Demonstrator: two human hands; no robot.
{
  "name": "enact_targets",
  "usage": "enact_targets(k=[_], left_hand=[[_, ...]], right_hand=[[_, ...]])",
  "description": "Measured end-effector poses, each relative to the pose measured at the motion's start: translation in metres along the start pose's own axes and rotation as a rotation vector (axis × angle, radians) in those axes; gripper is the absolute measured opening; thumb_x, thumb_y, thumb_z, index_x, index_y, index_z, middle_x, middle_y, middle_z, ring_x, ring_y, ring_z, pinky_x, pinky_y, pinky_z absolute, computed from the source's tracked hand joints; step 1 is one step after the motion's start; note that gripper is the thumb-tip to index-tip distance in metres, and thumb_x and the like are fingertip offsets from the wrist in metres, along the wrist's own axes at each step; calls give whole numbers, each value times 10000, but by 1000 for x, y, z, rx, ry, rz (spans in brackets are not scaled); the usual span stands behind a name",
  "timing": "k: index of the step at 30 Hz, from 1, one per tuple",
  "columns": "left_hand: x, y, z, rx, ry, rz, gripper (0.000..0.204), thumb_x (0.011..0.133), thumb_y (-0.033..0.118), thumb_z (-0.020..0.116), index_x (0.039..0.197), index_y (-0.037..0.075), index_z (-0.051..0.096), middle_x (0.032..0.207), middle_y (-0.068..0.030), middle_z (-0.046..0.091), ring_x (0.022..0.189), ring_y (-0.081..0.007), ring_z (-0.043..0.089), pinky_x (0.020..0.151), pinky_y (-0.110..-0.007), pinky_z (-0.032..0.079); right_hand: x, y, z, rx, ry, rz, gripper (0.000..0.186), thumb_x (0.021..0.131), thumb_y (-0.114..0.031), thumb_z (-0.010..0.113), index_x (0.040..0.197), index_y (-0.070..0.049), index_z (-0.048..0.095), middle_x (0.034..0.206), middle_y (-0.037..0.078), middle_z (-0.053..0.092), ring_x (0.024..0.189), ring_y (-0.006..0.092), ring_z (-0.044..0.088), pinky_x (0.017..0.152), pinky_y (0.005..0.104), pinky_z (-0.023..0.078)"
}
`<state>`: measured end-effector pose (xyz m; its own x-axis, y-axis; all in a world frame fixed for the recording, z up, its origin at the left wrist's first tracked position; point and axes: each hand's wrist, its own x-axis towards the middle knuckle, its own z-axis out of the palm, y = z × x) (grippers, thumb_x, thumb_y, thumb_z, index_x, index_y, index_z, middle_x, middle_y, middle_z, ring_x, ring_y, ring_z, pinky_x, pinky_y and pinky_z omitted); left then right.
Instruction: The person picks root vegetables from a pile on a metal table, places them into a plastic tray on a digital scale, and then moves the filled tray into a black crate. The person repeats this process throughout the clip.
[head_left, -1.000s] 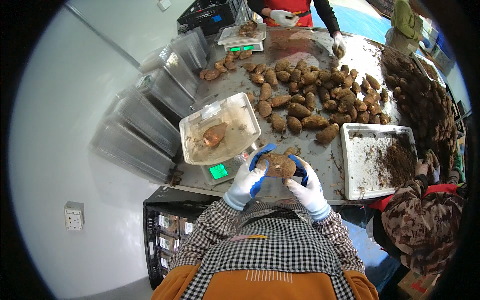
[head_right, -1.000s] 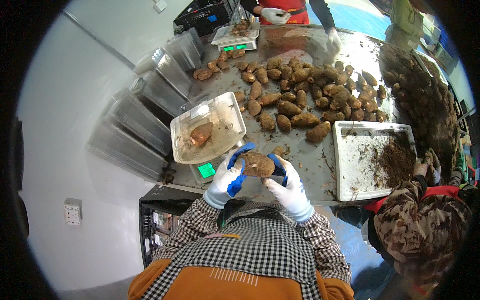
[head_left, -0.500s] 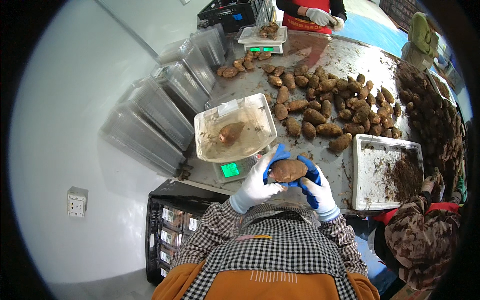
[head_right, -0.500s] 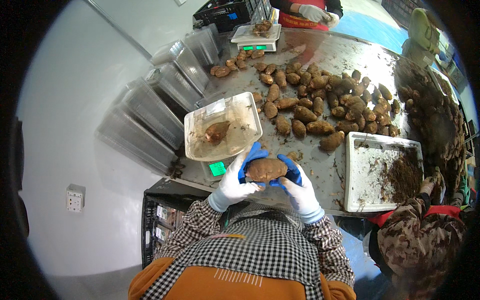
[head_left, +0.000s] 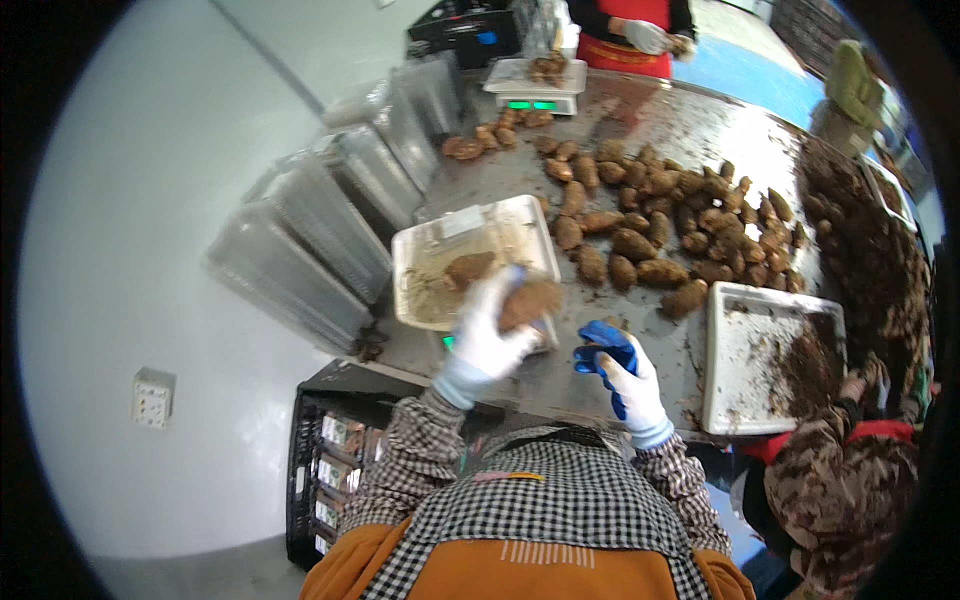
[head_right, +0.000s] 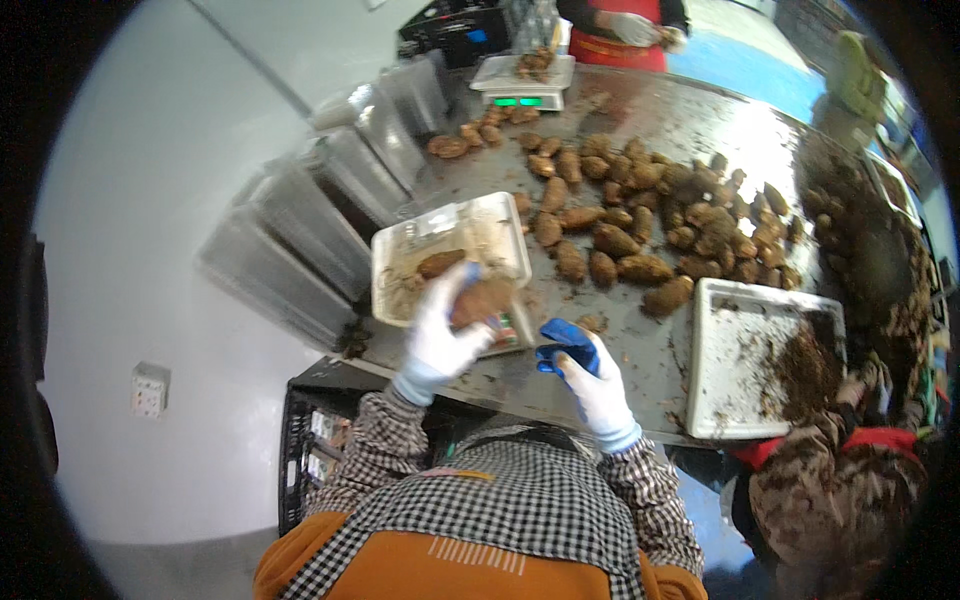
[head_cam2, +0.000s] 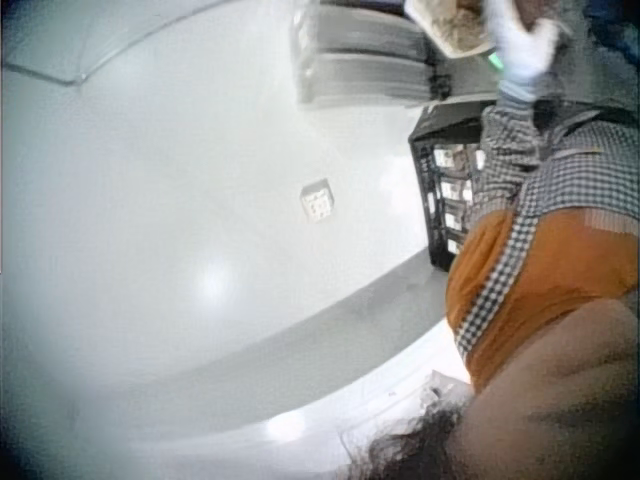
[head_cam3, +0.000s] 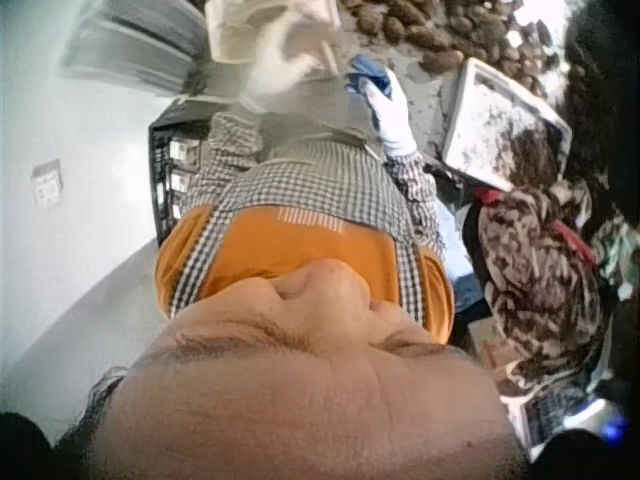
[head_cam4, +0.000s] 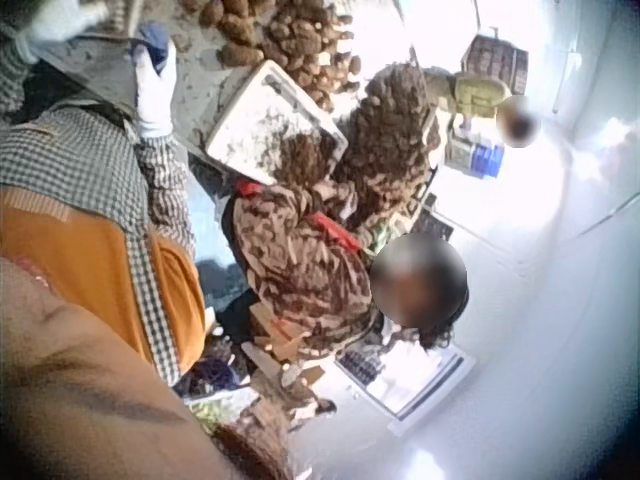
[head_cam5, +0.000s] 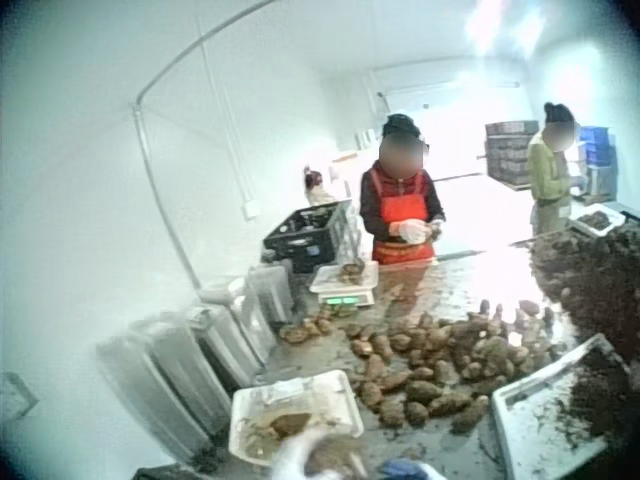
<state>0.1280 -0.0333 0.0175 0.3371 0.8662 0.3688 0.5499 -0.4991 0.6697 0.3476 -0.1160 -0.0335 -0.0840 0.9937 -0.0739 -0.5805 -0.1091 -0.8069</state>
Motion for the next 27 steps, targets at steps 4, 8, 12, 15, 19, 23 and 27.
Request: enact_targets(k=[4, 8, 12, 15, 19, 23, 27], left_hand=[[13, -72, 4, 185, 99, -117, 618, 826, 186, 712, 1351, -10, 453, 1223, -235, 565, 1149, -382, 553, 984, -437, 445], [9, -78, 2, 361, 116, -35, 334, 912, 184, 579, 1211, 37, 610, 1192, -221, 568, 1093, -385, 551, 965, -458, 435], [0, -46, 14, 388, 229, 157, 368, 907, 186, 562, 1243, 38, 592, 1241, -190, 546, 1112, -345, 540, 964, -450, 437], [-8, -24, 24, 288, 138, 284, 346, 872, 92, 583, 1211, 30, 617, 1194, -177, 596, 1058, -339, 575, 944, -439, 460], [-12, -9, 33, 86, 73, 227, 300, 851, 50, 591, 1144, 4, 639, 1076, -179, 641, 961, -351, 612, 867, -428, 485], [-12, -6, 49, -266, -29, 52, 303, 849, 25, 608, 1150, -3, 628, 995, -167, 655, 879, -293, 646, 816, -361, 511], [-19, -4, 68, -794, -205, -583, 287, 964, 92, 551, 1222, -28, 587, 1087, -121, 662, 956, -214, 646, 854, -343, 529]], right_hand=[[14, -7, -39, -564, 339, 75, 282, 938, -125, 596, 1194, -7, 594, 987, 71, 634, 771, 108, 578, 678, 251, 522], [38, -42, -84, -855, 679, 99, 286, 964, -174, 540, 1184, 8, 533, 947, 122, 636, 747, 142, 609, 606, 278, 544], [75, -37, -158, -1335, 902, 297, 675, 885, -448, 654, 1320, 36, 476, 1212, 268, 608, 1068, 373, 634, 900, 412, 519], [102, -38, -154, -1372, 908, 411, 819, 839, -501, 689, 1375, 56, 417, 1312, 288, 549, 1180, 397, 575, 984, 418, 472], [118, -5, -173, -1185, 940, 291, 840, 835, -408, 727, 1409, 74, 348, 1393, 262, 478, 1240, 371, 529, 1015, 411, 449], [86, 21, -188, -384, 557, -99, 644, 857, -252, 728, 1356, 3, 412, 1219, 142, 557, 1110, 215, 558, 928, 348, 495], [45, 12, -107, -73, 226, -200, 628, 843, -153, 717, 1363, 0, 402, 1212, 108, 552, 1101, 193, 554, 915, 340, 504]])
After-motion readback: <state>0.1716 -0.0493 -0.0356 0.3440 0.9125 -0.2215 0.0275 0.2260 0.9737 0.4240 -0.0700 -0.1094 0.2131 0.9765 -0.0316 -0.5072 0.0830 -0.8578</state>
